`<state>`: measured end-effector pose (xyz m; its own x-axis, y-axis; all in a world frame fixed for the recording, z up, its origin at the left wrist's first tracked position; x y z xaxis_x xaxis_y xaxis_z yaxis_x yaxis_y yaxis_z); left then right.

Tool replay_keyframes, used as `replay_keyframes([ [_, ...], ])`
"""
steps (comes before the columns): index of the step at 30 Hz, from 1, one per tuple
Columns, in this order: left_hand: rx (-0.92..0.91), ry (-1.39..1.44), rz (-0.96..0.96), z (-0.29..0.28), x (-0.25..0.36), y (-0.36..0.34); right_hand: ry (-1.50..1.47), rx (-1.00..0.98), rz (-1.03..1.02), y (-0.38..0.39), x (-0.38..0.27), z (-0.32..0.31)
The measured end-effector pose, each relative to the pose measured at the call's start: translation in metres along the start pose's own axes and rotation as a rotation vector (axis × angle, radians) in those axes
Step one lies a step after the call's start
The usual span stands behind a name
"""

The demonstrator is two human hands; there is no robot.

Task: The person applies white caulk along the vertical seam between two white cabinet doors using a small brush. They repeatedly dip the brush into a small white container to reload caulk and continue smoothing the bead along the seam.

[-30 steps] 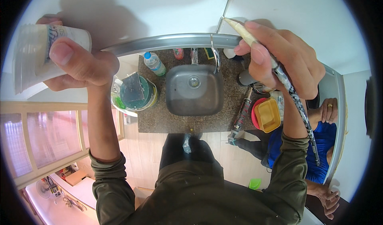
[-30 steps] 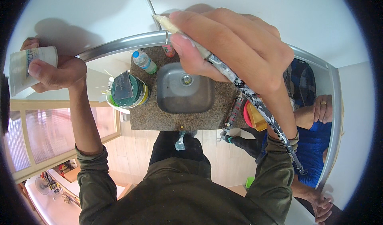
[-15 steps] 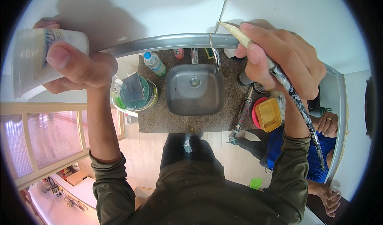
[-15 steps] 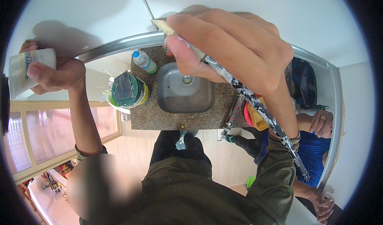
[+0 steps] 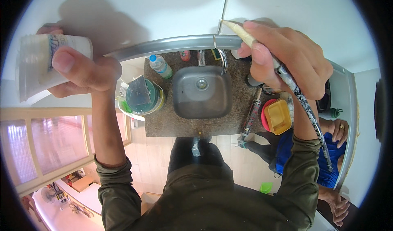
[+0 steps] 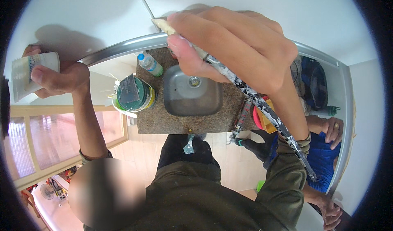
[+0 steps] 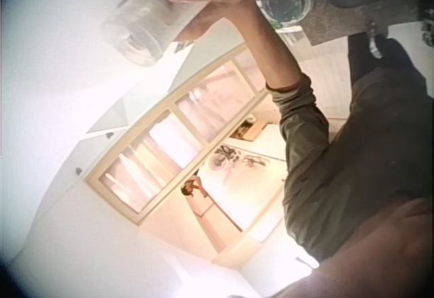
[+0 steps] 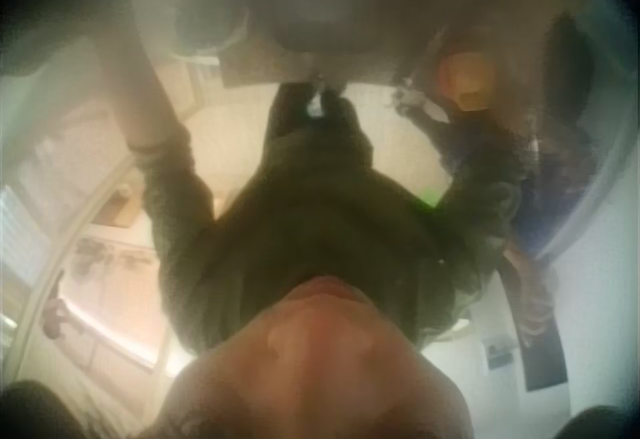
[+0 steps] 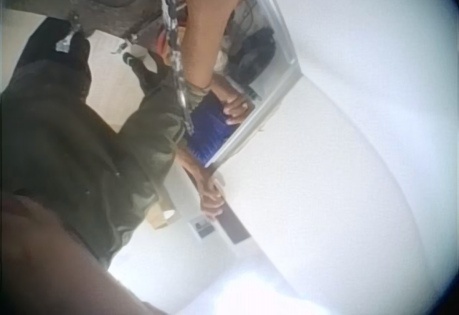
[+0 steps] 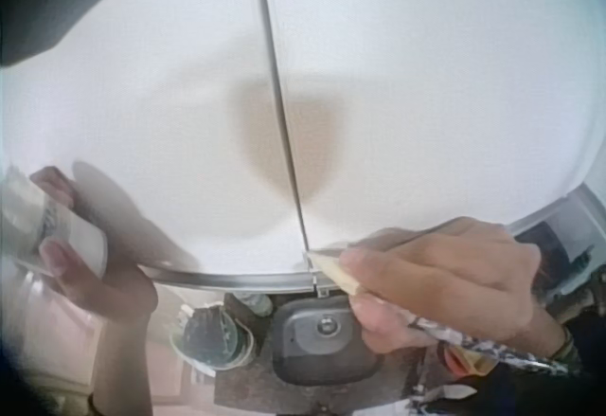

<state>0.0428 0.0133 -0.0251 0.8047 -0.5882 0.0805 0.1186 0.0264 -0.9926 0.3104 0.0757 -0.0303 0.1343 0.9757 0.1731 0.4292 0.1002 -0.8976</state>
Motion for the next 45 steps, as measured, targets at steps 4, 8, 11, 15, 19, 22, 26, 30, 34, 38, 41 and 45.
replay_keyframes([
  [4, 0.023, -0.006, -0.058, 0.001, 0.001, 0.002, 0.012, -0.036, 0.011, -0.002, -0.003, -0.004],
  [8, 0.033, 0.003, -0.074, 0.001, 0.001, 0.003, 0.008, 0.000, 0.078, 0.001, -0.004, -0.001],
  [11, 0.084, 0.034, -0.072, 0.003, -0.001, 0.003, 0.015, -0.019, 0.060, 0.002, -0.003, -0.003],
  [15, 0.084, 0.013, -0.017, -0.002, -0.008, 0.002, 0.038, -0.008, 0.069, 0.000, -0.005, -0.005],
  [19, 0.094, 0.008, -0.011, 0.002, -0.003, 0.002, 0.044, -0.038, 0.083, 0.000, -0.006, -0.006],
  [22, 0.130, 0.004, -0.007, 0.002, -0.004, 0.004, 0.032, -0.032, 0.070, 0.000, -0.005, -0.007],
  [26, 0.087, -0.032, 0.013, 0.003, -0.001, 0.001, 0.011, 0.055, 0.027, 0.003, -0.001, -0.003],
  [30, 0.081, -0.073, 0.058, 0.003, 0.001, -0.001, 0.006, 0.069, 0.033, 0.002, -0.002, -0.004],
  [34, 0.067, -0.118, 0.086, 0.004, 0.003, 0.000, -0.003, 0.063, 0.002, 0.007, 0.000, -0.002],
  [38, 0.073, -0.126, 0.049, 0.007, 0.006, 0.000, -0.028, 0.074, 0.003, 0.006, 0.001, -0.004],
  [41, 0.078, -0.112, 0.056, 0.005, 0.004, 0.001, -0.031, 0.092, -0.001, 0.006, 0.002, -0.003],
  [45, 0.094, -0.090, 0.073, 0.005, 0.002, 0.001, -0.057, 0.096, -0.045, 0.010, 0.003, -0.001],
])
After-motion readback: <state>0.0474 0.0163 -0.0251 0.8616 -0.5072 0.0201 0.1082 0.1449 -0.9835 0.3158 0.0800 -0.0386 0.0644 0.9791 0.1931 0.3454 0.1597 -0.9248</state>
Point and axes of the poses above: each hand's wrist, its own y-axis away from the middle knuckle, its own z-axis out of the palm, x = y × z, the point moved 4 cm from there along -y, towards the middle knuckle
